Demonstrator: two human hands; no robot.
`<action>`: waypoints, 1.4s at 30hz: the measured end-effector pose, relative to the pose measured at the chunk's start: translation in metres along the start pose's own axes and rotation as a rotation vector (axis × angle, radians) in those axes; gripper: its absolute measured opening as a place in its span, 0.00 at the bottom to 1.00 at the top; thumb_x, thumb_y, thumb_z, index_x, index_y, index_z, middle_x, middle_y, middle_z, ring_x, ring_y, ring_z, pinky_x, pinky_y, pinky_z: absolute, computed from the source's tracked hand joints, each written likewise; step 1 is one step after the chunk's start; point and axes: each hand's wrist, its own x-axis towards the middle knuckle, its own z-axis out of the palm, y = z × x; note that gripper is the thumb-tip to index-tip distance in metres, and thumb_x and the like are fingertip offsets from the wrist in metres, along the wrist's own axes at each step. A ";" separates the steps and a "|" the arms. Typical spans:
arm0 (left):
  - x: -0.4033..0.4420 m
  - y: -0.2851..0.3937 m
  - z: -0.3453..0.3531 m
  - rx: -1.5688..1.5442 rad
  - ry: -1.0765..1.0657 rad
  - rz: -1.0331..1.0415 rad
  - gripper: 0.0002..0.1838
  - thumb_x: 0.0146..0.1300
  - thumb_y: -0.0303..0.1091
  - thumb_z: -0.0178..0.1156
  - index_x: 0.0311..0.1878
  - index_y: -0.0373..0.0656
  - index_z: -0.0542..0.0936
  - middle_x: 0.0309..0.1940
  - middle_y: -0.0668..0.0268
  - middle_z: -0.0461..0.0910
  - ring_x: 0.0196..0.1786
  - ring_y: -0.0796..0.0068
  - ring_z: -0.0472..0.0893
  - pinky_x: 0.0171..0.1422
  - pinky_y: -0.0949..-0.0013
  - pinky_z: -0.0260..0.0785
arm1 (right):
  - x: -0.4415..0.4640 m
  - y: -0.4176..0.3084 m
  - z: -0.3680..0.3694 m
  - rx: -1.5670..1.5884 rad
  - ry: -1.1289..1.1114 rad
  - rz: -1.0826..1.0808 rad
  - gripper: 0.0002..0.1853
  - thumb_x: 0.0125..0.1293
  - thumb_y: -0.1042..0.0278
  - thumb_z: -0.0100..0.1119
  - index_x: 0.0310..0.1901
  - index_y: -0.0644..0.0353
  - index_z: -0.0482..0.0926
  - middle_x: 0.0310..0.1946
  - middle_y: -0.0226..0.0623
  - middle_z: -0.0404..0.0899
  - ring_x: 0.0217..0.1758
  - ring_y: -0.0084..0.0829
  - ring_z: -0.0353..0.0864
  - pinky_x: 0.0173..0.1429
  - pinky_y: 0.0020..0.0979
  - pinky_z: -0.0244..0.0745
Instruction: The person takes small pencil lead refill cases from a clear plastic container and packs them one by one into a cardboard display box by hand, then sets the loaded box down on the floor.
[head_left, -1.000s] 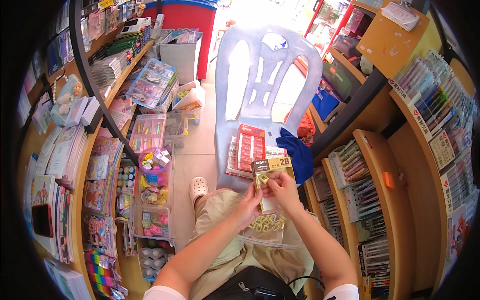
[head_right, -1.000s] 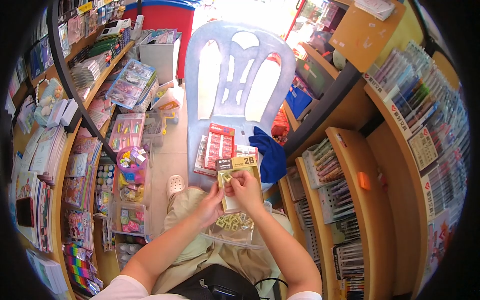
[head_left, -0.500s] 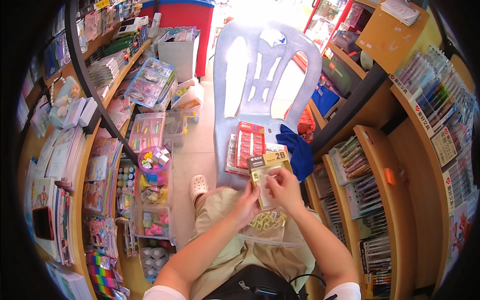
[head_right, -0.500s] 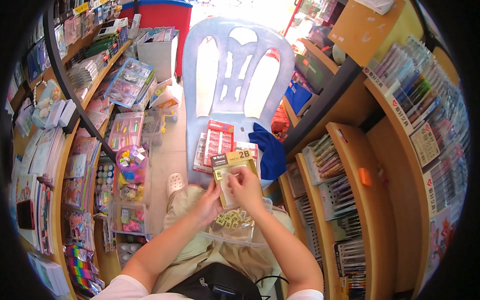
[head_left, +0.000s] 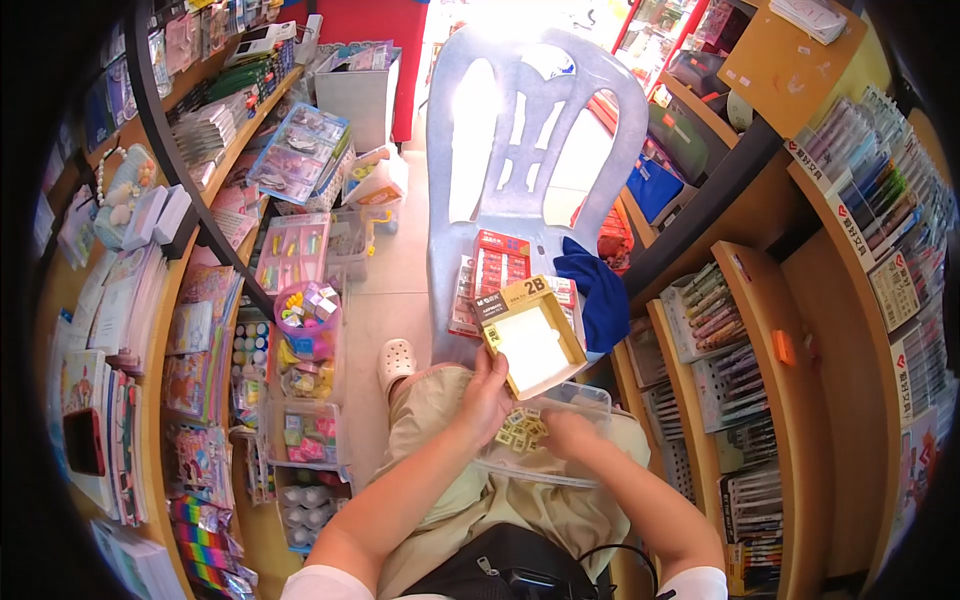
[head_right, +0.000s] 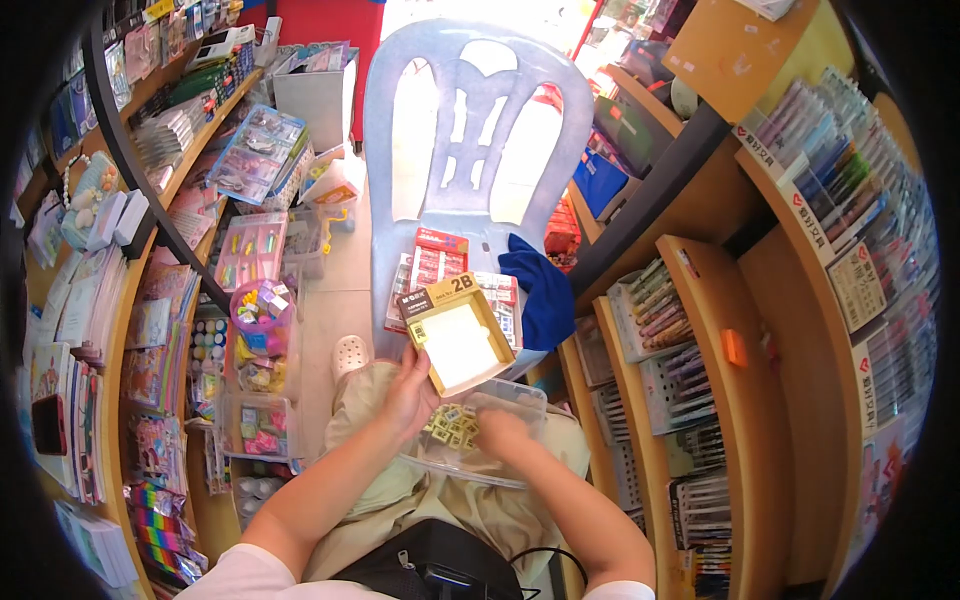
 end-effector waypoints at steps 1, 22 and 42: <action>-0.001 0.000 0.000 0.010 0.010 -0.004 0.23 0.72 0.45 0.42 0.66 0.57 0.51 0.61 0.66 0.62 0.62 0.65 0.69 0.56 0.51 0.71 | 0.010 -0.002 0.006 -0.028 -0.024 0.022 0.14 0.52 0.70 0.60 0.42 0.61 0.76 0.37 0.46 0.80 0.41 0.44 0.81 0.44 0.41 0.75; -0.005 0.005 0.006 0.065 -0.041 -0.164 0.23 0.72 0.44 0.40 0.67 0.57 0.50 0.63 0.66 0.61 0.63 0.67 0.68 0.61 0.53 0.68 | 0.020 -0.013 -0.095 1.053 0.334 -0.184 0.14 0.56 0.82 0.55 0.46 0.68 0.77 0.27 0.30 0.76 0.26 0.18 0.74 0.31 0.21 0.70; -0.006 0.008 0.008 0.039 -0.074 -0.229 0.22 0.72 0.45 0.40 0.66 0.57 0.52 0.63 0.67 0.62 0.63 0.62 0.68 0.60 0.43 0.67 | 0.041 -0.053 -0.082 0.437 0.742 -0.177 0.12 0.48 0.75 0.65 0.34 0.64 0.74 0.34 0.45 0.73 0.34 0.45 0.77 0.37 0.40 0.72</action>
